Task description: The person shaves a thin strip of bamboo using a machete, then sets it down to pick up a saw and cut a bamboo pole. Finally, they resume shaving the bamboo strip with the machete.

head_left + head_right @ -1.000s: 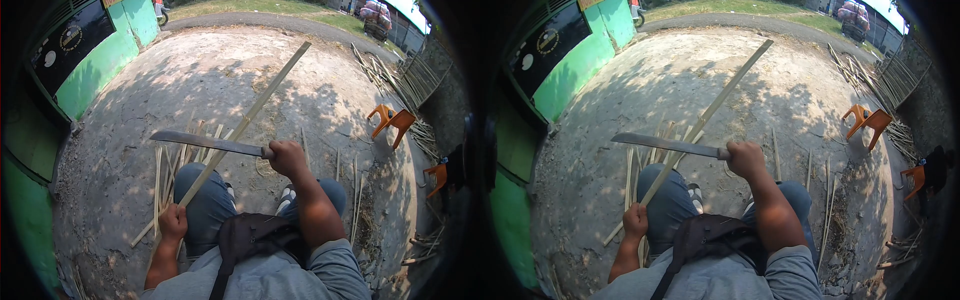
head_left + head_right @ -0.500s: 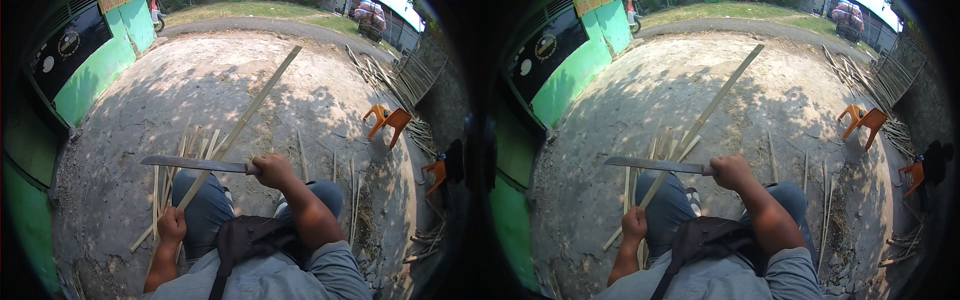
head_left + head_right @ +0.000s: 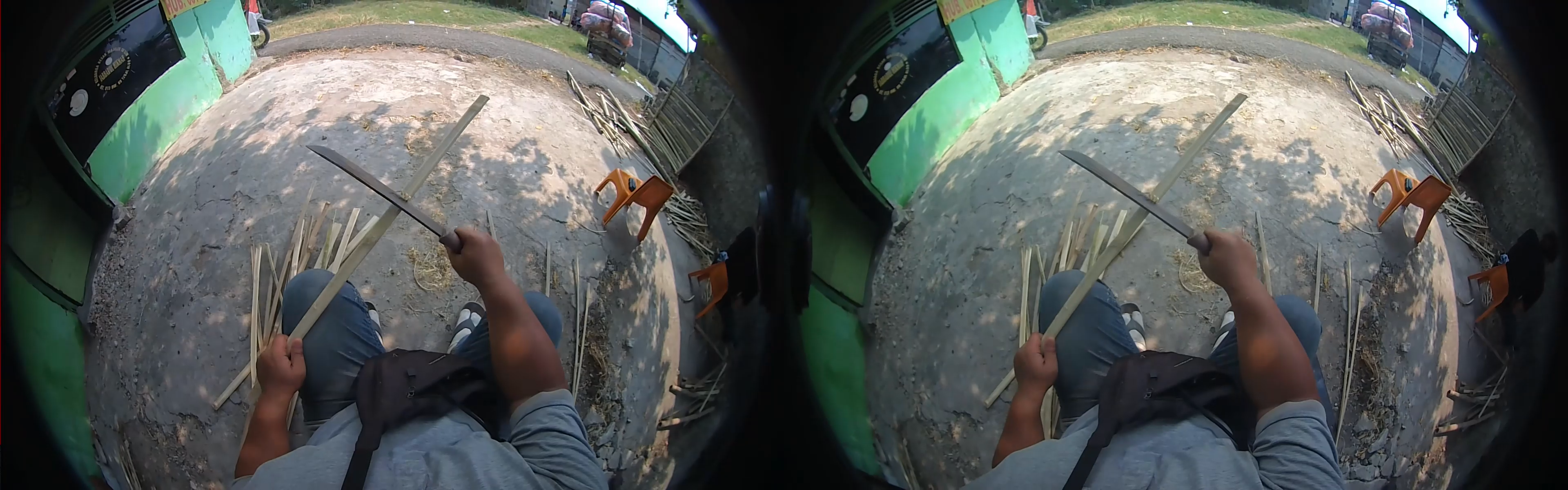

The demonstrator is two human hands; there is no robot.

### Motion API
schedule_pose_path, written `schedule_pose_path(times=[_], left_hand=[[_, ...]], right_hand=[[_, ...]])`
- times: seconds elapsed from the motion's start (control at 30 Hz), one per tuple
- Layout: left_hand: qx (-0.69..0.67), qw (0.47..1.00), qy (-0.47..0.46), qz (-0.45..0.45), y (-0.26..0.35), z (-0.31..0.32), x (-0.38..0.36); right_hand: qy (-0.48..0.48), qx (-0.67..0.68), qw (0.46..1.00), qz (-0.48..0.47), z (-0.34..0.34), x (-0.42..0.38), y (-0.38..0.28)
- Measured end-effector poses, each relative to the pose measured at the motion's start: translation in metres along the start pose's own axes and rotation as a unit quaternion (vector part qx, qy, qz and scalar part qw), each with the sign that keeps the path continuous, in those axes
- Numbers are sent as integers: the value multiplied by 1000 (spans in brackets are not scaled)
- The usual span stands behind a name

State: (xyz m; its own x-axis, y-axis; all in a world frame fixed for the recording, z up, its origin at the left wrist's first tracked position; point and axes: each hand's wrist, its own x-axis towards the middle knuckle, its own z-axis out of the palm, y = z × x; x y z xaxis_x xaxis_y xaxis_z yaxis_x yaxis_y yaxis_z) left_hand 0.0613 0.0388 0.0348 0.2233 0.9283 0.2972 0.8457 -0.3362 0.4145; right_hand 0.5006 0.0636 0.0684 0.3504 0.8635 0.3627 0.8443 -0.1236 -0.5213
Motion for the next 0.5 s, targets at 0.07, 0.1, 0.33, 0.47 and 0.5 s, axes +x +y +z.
schedule_pose_path(times=[0.07,0.1,0.33,0.47,0.5], left_hand=[[1,1000,-3,-8,4,-3,-1],[2,1000,-5,-12,5,-3,-2],[-34,999,0,-9,-4,6,-2],[-26,1000,-2,2,-5,4,-2],[-28,1000,-1,3,-6,4,-2]], right_hand=[[-5,-1,1000,-12,0,-5,-5],[-8,-2,1000,-17,-1,-7,-8],[-121,-40,969,-210,9,-21,-34],[-137,-71,938,-311,24,-27,-37],[-136,-79,934,-321,22,-25,-40]])
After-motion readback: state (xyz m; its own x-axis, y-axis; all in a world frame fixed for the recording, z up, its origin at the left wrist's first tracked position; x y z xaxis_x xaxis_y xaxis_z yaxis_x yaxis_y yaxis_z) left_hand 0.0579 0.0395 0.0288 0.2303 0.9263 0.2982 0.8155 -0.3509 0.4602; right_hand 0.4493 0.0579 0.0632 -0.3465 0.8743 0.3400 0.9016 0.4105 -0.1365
